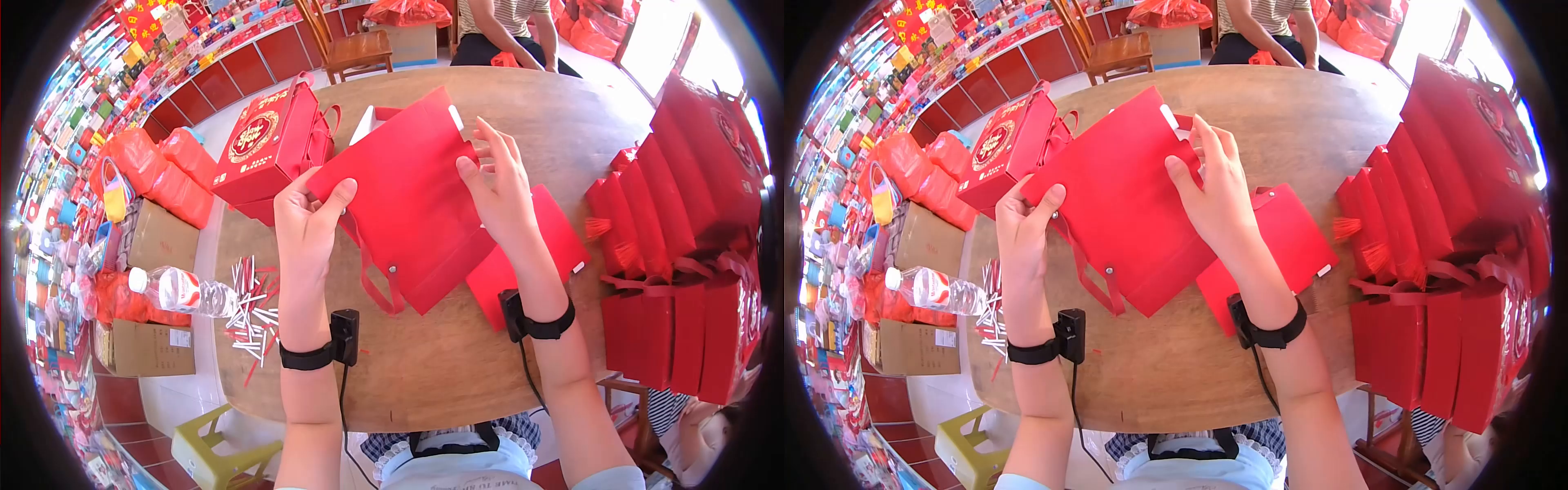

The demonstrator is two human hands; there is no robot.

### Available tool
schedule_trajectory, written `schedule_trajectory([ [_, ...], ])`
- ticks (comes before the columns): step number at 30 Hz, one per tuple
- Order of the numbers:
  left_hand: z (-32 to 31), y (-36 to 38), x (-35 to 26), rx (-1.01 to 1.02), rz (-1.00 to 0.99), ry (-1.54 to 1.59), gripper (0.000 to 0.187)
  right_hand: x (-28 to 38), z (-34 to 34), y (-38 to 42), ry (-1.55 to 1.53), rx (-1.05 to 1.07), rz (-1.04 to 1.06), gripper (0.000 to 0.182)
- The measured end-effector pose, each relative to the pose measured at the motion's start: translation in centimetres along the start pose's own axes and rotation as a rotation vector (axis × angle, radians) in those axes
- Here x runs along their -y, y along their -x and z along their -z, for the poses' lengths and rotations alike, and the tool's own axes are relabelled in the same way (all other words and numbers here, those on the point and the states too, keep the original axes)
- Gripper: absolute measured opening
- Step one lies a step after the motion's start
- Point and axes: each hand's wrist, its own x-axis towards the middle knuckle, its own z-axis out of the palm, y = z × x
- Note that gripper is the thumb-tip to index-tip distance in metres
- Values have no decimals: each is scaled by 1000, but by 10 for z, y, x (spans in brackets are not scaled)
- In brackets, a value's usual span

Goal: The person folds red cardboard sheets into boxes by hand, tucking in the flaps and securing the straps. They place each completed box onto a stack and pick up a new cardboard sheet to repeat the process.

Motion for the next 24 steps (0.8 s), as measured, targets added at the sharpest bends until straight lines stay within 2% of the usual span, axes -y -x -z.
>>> schedule_trajectory([
  [5, -3, -2, 1, -71, -24, -153, 18, -1, -1, 2, 60, 37, 12, 34],
  [9, -7, -1, 1, -106, -125, -393, 17, -5, -3, 1, 71, -34, -10, 28],
  [11, -9, 0, 0, -98, -143, -395, 17, -12, -3, -1, 108, -62, -6, 27],
  [13, -8, 0, 1, -93, -161, -396, 17, -20, 0, -6, -383, -5, -216, 21],
  [14, -6, -1, 2, -73, -149, -369, 17, -24, 5, -9, -517, 57, -247, 15],
  [16, -1, -4, 0, -58, -142, -343, 17, -15, 19, -10, -493, 110, -298, 13],
  [18, 2, -4, -3, -42, -41, -186, 18, -10, 34, -12, -469, 236, -390, 14],
  [22, 4, -4, -2, -32, -32, -165, 18, -15, 42, -13, -560, 393, -352, 17],
  [24, 3, -3, -2, -17, -40, -164, 19, -10, 45, -11, -474, 499, -329, 20],
])
